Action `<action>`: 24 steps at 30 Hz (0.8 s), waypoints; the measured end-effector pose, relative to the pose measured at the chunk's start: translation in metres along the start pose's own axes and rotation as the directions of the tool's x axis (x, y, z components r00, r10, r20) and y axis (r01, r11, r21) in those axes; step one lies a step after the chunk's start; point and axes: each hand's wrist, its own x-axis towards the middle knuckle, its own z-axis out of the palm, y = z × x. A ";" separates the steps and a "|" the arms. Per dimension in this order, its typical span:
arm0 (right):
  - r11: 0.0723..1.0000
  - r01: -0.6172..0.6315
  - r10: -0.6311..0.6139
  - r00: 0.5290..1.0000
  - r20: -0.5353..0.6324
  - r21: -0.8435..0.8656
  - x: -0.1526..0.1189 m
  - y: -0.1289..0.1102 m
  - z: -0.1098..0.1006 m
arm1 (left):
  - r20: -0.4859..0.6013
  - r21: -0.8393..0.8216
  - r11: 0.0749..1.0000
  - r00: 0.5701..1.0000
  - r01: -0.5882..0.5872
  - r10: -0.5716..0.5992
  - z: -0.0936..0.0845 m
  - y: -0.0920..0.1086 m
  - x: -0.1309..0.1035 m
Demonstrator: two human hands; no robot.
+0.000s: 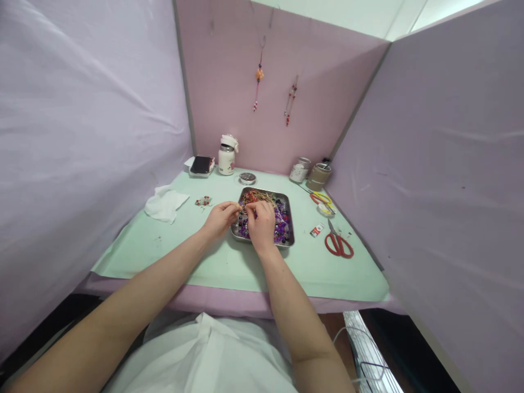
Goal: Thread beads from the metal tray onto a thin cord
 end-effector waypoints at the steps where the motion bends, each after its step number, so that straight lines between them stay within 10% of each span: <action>1: 1.000 -0.002 0.002 1.000 -0.002 0.007 0.000 0.000 0.000 | 0.000 0.003 1.000 1.000 0.002 -0.002 0.000 0.000 0.000; 24: 0.999 0.017 -0.016 0.999 0.048 -0.031 0.001 0.000 -0.003 | 0.004 0.190 0.980 0.998 -0.061 0.061 -0.003 -0.004 0.003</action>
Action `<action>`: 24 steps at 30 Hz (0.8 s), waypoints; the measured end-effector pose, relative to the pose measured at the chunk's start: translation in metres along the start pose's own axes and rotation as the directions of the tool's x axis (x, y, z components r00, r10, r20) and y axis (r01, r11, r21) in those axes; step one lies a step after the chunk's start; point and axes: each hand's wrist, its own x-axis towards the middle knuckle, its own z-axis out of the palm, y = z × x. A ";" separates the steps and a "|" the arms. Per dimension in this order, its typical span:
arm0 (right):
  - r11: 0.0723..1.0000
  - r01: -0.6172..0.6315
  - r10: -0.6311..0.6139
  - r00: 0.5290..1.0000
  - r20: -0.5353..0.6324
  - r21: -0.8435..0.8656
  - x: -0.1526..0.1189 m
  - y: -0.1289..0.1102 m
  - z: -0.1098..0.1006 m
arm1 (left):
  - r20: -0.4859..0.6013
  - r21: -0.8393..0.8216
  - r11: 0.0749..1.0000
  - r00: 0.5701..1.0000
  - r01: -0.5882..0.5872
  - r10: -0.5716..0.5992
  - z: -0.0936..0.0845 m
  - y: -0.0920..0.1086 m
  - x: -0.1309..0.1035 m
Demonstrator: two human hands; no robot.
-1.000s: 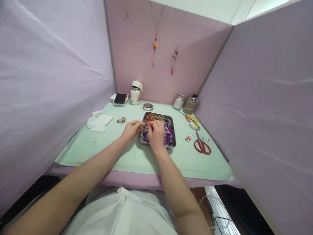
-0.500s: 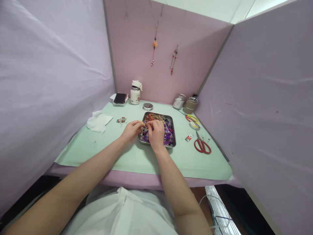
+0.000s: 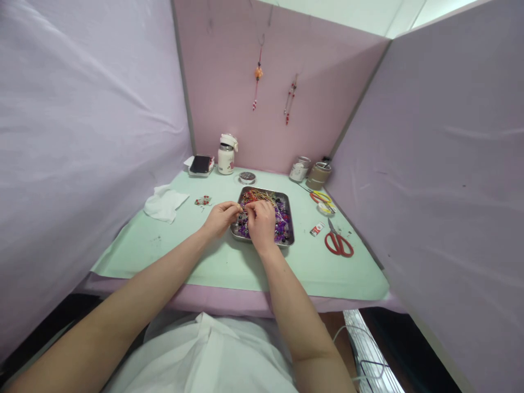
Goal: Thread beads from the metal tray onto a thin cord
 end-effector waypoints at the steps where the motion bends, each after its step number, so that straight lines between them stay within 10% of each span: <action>1: 1.000 0.001 -0.001 1.000 0.000 -0.005 0.000 0.000 0.000 | 0.002 0.028 0.999 1.000 -0.016 0.016 -0.001 0.000 0.000; 13: 0.993 -0.098 0.098 0.995 -0.007 0.069 -0.003 0.000 0.003 | 0.049 0.274 0.942 0.981 -0.193 0.187 0.001 0.006 -0.009; 24: 0.959 -0.205 0.213 0.977 -0.024 0.195 0.000 -0.003 -0.002 | -0.002 0.154 0.973 0.984 -0.175 0.177 0.005 0.005 -0.009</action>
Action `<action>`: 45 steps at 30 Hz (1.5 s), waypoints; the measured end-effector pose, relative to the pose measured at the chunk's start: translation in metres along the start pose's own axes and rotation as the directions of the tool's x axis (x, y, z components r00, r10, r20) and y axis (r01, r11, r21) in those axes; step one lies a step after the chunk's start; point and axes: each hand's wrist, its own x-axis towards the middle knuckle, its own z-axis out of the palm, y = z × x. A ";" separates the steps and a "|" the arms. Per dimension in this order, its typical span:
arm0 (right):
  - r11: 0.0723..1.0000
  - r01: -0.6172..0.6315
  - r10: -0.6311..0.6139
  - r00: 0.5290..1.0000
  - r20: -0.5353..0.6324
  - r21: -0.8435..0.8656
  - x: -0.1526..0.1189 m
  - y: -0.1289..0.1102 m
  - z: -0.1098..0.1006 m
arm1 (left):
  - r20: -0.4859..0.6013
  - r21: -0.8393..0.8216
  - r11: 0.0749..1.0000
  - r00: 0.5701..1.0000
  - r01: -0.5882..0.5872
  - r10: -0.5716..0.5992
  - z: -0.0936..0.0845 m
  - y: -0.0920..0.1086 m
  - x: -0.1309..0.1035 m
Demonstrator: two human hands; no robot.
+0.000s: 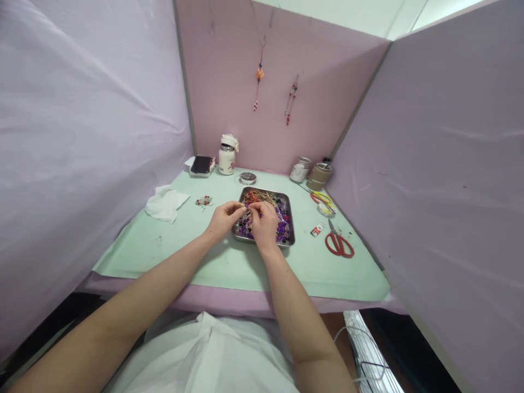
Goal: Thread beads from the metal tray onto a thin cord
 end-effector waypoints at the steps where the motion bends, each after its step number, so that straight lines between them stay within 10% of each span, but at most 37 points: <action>1: 1.000 0.005 -0.005 1.000 -0.001 -0.006 0.000 0.000 0.000 | -0.011 -0.030 1.000 1.000 0.005 -0.005 0.000 -0.001 0.001; 45: 0.957 0.194 -0.181 0.980 0.077 -0.216 -0.002 0.005 -0.006 | -0.127 -0.088 0.996 0.992 0.005 -0.016 -0.008 -0.006 0.009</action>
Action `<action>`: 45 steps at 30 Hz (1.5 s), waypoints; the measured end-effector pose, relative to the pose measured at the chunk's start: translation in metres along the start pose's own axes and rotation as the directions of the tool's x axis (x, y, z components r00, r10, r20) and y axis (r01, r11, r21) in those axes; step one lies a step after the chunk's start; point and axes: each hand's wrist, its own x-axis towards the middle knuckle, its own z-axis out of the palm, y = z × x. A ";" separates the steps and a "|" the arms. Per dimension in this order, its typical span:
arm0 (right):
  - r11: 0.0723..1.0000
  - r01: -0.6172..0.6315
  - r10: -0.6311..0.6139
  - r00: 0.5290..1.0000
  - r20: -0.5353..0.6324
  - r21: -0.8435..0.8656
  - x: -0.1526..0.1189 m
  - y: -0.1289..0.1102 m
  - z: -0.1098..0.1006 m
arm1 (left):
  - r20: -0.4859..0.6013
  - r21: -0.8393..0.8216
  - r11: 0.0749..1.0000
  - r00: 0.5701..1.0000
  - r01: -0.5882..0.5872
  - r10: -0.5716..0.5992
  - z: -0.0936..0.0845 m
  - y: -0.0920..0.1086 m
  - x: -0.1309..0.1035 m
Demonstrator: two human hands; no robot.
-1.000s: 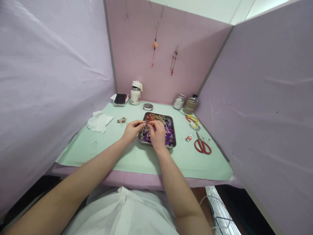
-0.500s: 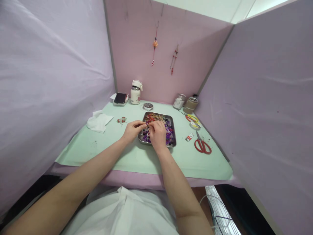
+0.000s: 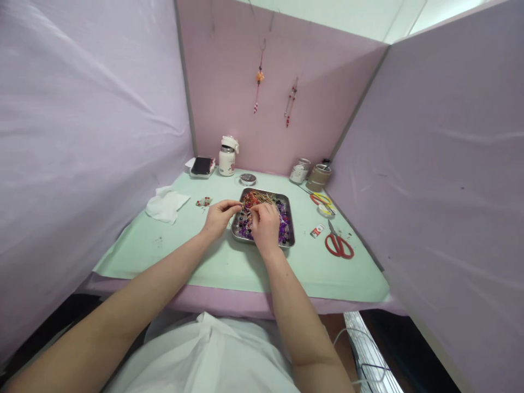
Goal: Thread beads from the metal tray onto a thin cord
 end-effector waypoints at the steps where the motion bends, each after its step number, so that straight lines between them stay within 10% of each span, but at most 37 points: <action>1: 1.000 -0.006 0.006 1.000 0.005 0.000 0.000 0.000 -0.001 | 0.003 0.007 1.000 1.000 0.000 0.000 0.000 0.000 0.000; 12: 0.971 -0.229 0.206 0.949 0.238 0.074 0.000 0.013 -0.009 | 0.002 0.022 1.000 1.000 0.010 -0.010 0.001 0.000 -0.001; 19: 0.985 -0.093 -0.021 0.777 0.630 0.148 -0.011 -0.028 -0.037 | -0.064 0.015 0.999 0.997 0.034 -0.033 -0.003 -0.007 0.005; 25: 0.932 0.227 -0.024 0.819 0.574 -0.284 -0.061 -0.040 -0.026 | -0.036 0.010 1.000 0.999 0.029 -0.029 0.000 -0.004 0.001; 30: 0.968 0.196 -0.065 0.795 0.603 -0.155 -0.075 -0.032 -0.026 | -0.030 0.031 0.999 0.999 0.026 -0.025 0.000 -0.003 0.000; 37: 0.992 -0.054 0.004 0.911 0.413 0.111 -0.018 -0.033 -0.038 | 0.027 0.010 0.999 0.999 0.031 -0.031 0.000 -0.002 -0.001; 45: 0.979 -0.010 -0.047 0.960 0.276 0.202 0.027 -0.001 -0.004 | 0.034 -0.108 0.992 0.997 0.070 -0.067 -0.001 -0.005 0.000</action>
